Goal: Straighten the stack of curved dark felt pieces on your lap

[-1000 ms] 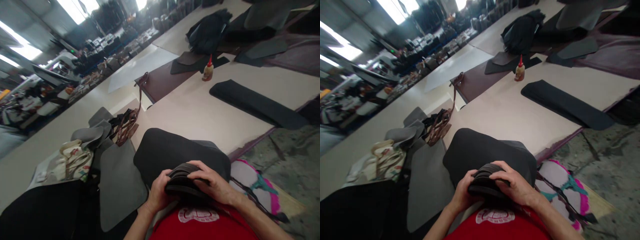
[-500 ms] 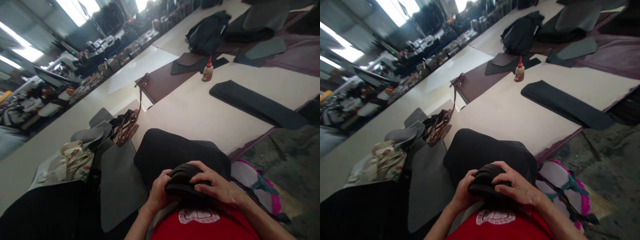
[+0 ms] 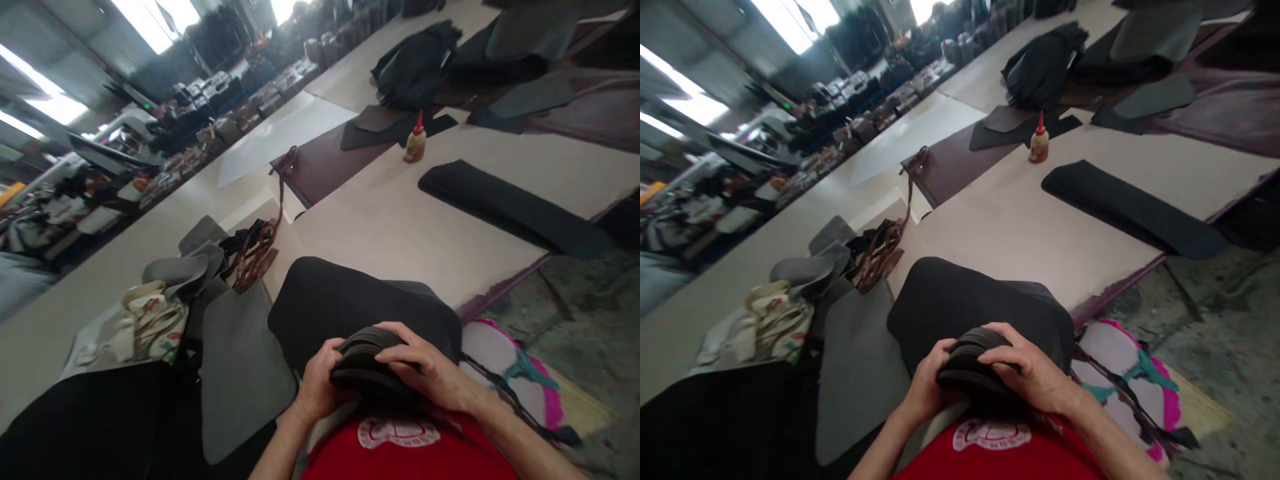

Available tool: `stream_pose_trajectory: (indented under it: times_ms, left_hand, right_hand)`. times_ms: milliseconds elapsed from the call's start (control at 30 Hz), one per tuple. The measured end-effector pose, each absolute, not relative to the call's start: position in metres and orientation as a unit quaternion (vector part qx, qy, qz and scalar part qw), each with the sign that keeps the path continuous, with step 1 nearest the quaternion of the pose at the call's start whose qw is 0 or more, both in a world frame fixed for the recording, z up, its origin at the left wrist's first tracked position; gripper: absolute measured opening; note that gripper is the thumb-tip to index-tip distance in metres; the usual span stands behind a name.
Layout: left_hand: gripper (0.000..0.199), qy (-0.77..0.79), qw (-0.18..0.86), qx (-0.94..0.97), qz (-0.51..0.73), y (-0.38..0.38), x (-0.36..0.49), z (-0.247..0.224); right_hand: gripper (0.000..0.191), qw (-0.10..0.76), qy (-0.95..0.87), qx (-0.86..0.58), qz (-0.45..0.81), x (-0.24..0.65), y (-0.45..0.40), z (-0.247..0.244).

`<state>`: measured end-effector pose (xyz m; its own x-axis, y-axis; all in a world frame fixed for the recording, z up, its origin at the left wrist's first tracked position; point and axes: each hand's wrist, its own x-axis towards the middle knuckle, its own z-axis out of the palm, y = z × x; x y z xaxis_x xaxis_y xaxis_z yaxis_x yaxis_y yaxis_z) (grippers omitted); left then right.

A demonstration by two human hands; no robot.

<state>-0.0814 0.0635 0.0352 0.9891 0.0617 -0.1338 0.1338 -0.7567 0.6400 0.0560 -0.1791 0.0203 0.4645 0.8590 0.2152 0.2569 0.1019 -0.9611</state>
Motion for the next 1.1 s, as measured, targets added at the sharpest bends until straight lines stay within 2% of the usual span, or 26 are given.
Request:
stream_pose_trajectory:
  times_ms: [300, 633, 833, 1100]
  left_hand:
    - [0.051, 0.049, 0.355, 0.932, -0.055, 0.065, -0.082, 0.033]
    - [0.052, 0.055, 0.353, 0.932, -0.056, 0.065, -0.082, 0.034]
    - [0.048, 0.05, 0.348, 0.935, -0.054, 0.066, -0.083, 0.031]
    - [0.05, 0.052, 0.349, 0.934, -0.055, 0.065, -0.082, 0.032]
  right_hand:
    - [0.021, 0.576, -0.446, -0.608, 0.316, 0.061, -0.183, 0.032]
    - [0.016, 0.585, -0.437, -0.61, 0.306, 0.059, -0.181, 0.026]
    - [0.028, 0.585, -0.452, -0.627, 0.244, 0.052, -0.18, 0.015]
    - [0.022, 0.555, -0.463, -0.624, 0.297, 0.06, -0.183, 0.032]
